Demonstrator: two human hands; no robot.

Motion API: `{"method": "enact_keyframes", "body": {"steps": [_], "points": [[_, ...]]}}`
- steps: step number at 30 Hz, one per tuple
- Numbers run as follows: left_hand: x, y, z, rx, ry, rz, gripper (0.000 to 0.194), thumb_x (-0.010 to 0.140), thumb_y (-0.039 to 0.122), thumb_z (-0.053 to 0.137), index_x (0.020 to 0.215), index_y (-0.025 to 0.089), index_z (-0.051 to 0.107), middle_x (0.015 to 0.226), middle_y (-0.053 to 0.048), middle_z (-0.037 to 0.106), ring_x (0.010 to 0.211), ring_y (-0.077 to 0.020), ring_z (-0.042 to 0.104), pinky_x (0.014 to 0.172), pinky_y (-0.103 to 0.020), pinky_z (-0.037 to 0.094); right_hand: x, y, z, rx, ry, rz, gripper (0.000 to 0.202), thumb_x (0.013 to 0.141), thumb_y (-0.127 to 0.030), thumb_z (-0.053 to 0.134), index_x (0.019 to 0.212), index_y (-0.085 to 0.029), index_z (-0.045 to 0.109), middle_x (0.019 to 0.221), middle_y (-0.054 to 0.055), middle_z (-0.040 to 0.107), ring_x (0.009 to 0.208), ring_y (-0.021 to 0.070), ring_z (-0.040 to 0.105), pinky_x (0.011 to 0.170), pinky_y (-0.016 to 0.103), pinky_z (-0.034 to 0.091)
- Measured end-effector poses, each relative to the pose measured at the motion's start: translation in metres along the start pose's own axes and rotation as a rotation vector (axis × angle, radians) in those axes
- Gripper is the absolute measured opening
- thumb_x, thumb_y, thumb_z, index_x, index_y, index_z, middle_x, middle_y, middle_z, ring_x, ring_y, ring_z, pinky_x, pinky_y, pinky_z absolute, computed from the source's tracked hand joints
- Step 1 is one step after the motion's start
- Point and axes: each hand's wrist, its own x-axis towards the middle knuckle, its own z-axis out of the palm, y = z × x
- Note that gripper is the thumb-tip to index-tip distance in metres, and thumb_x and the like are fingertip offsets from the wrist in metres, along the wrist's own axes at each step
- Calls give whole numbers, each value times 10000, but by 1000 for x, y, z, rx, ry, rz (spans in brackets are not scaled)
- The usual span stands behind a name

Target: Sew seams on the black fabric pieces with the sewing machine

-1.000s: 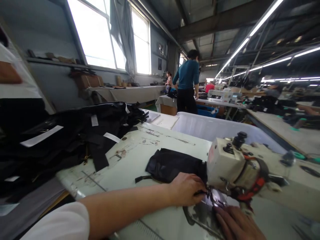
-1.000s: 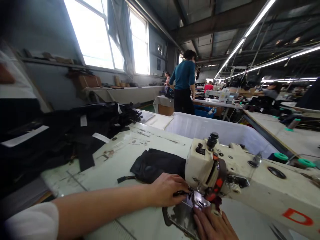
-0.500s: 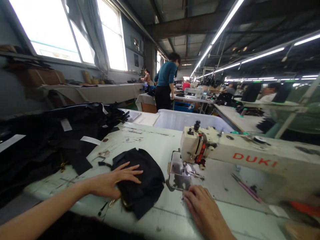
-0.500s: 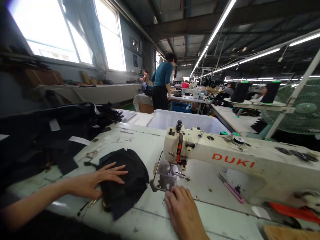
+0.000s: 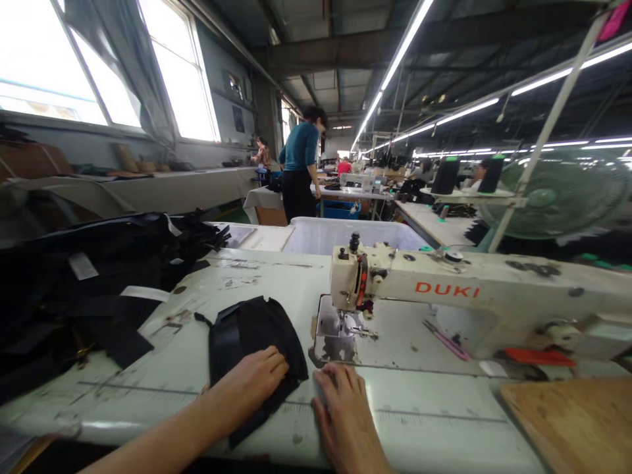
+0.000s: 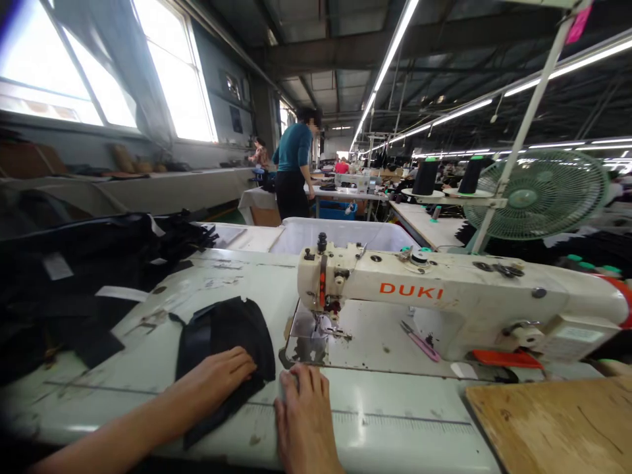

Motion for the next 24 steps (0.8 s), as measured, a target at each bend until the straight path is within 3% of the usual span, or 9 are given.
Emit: {"method": "enact_keyframes", "body": {"steps": [4,8,12,16,20,24], "points": [[1,-7,0,42,56,35,238,787,-27,495,808,156,645,789,-64,660,743,-212,626,675,-280,512,-5,17,9,97,47,-57,291,816,-92,546,1045,-251,629,1015,60,604,933,236,570,823,369,490],[4,-10,-13,-27,180,11,226,853,82,457,863,177,661,788,-31,685,700,-155,667,679,-221,530,-2,23,10,295,56,-100,272,880,-112,475,1065,-245,624,936,43,640,879,183,622,779,266,501],[8,9,-25,-184,340,-31,223,864,138,458,864,202,672,812,-8,723,722,-131,695,690,-175,542,13,2,4,588,82,-48,190,886,-198,509,1031,-229,628,896,33,660,827,170,637,744,242,505],[11,28,-27,-266,531,69,232,871,111,486,980,203,670,907,-9,743,809,-116,716,784,-139,544,28,-25,-4,839,211,31,93,793,-217,585,875,-214,631,823,7,612,765,158,589,689,228,481],[7,33,-25,-186,557,124,270,884,88,455,1062,188,631,969,-40,735,864,-127,714,824,-144,548,34,-34,-7,927,159,137,53,747,-216,625,795,-195,627,775,-2,597,719,153,545,667,234,457],[1,37,-25,-62,574,151,315,904,60,359,1106,150,584,975,-94,718,875,-157,714,795,-178,568,32,-40,-12,851,85,166,156,821,-311,589,730,-184,588,684,-14,550,643,138,499,608,224,432]]}}
